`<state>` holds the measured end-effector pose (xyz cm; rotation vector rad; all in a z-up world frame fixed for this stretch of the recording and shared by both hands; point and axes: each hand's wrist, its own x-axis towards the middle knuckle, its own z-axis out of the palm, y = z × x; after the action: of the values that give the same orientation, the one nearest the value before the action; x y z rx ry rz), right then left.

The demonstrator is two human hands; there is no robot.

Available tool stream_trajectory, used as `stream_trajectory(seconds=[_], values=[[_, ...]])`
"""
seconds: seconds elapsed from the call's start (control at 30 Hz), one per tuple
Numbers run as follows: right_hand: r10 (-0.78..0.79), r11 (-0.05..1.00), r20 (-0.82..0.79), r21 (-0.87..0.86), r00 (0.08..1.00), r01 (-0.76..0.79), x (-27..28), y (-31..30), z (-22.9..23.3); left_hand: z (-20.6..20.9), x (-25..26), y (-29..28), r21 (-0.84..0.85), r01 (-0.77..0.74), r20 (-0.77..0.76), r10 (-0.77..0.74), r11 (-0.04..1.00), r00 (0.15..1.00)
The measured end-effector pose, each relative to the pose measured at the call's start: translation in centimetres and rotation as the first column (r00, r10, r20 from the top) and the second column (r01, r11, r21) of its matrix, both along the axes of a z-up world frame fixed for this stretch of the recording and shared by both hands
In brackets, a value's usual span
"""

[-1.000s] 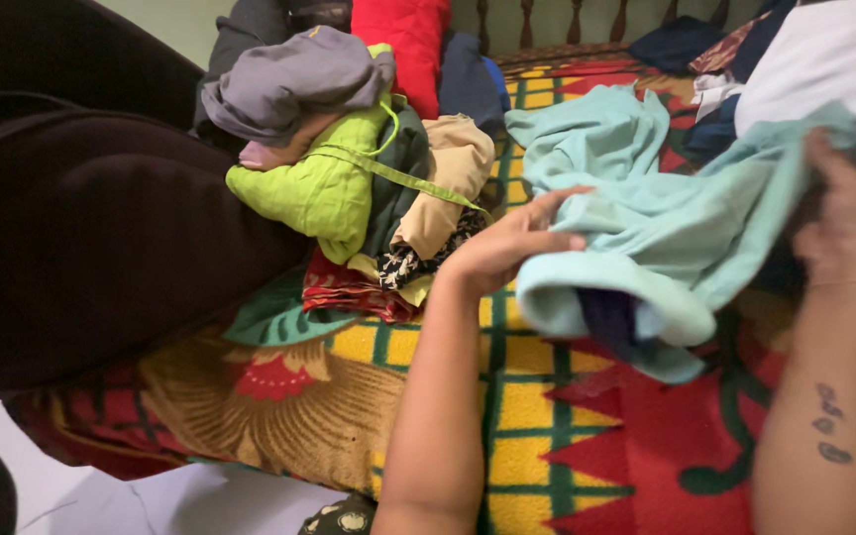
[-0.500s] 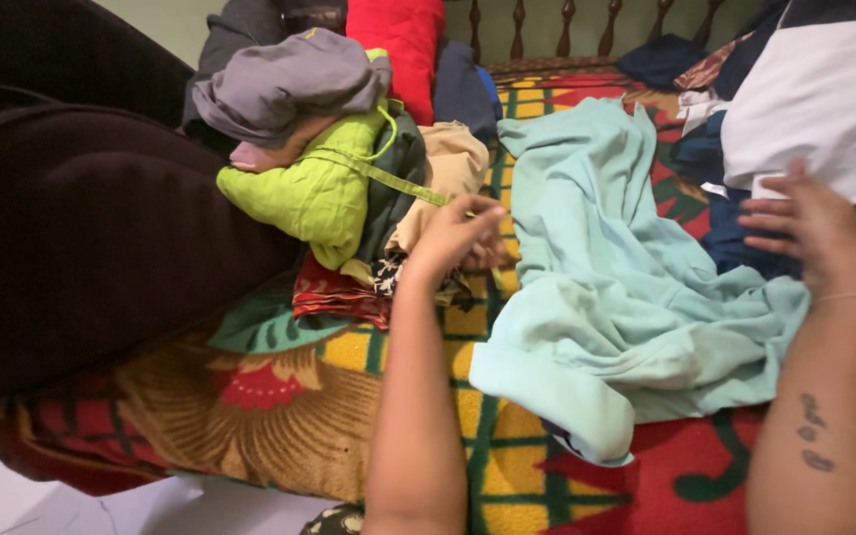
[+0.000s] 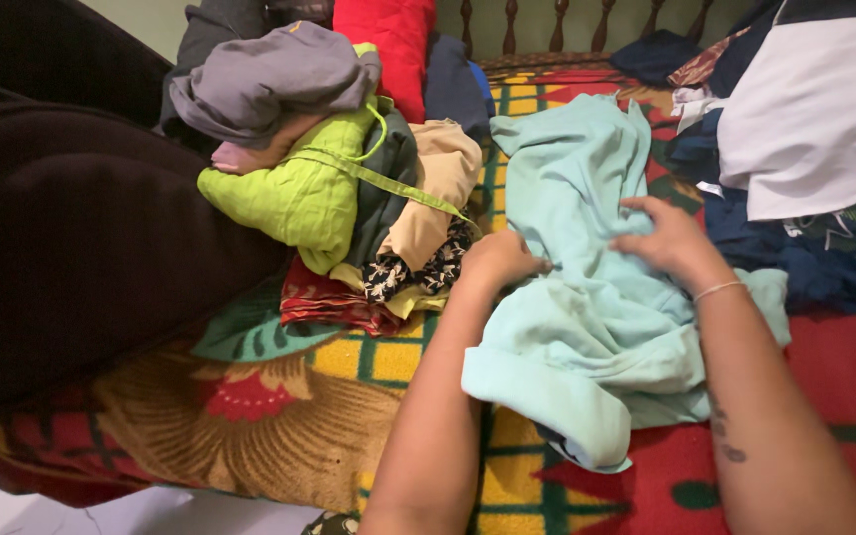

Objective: The person folds multiple items of clothing including a light blue shirt, a dark blue t-shirt, and a white top by hand on a bed.

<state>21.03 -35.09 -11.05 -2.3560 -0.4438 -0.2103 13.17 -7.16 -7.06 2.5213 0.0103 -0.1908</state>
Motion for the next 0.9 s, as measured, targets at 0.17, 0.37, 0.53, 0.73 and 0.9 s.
stream_trajectory(seconds=[0.17,0.37,0.53,0.73,0.9], values=[[-0.238,0.869,-0.102,0.423,0.966,0.258,2.0,-5.1,-1.2,-0.9,-0.4,0.8,-0.150,-0.114,0.129,0.134,0.982,0.983],[-0.317,0.882,0.027,0.376,0.948,0.285,3.4,-6.0,-2.7,-0.8,-0.1,1.6,-0.175,-0.216,0.220,0.252,0.961,0.943],[-0.279,0.954,0.019,0.115,0.960,0.275,2.2,-3.2,-0.9,-1.7,0.9,0.1,-0.260,-0.199,0.344,0.283,0.945,0.895],[0.130,0.974,-0.154,0.203,0.979,-0.098,-1.3,1.3,1.2,-4.3,2.9,-0.7,-0.361,-0.106,0.324,0.231,0.926,0.917],[0.515,0.855,-0.490,0.349,0.704,-0.383,-5.2,1.4,5.3,-3.4,3.2,-0.8,-0.758,-0.072,0.104,0.230,0.648,0.968]])
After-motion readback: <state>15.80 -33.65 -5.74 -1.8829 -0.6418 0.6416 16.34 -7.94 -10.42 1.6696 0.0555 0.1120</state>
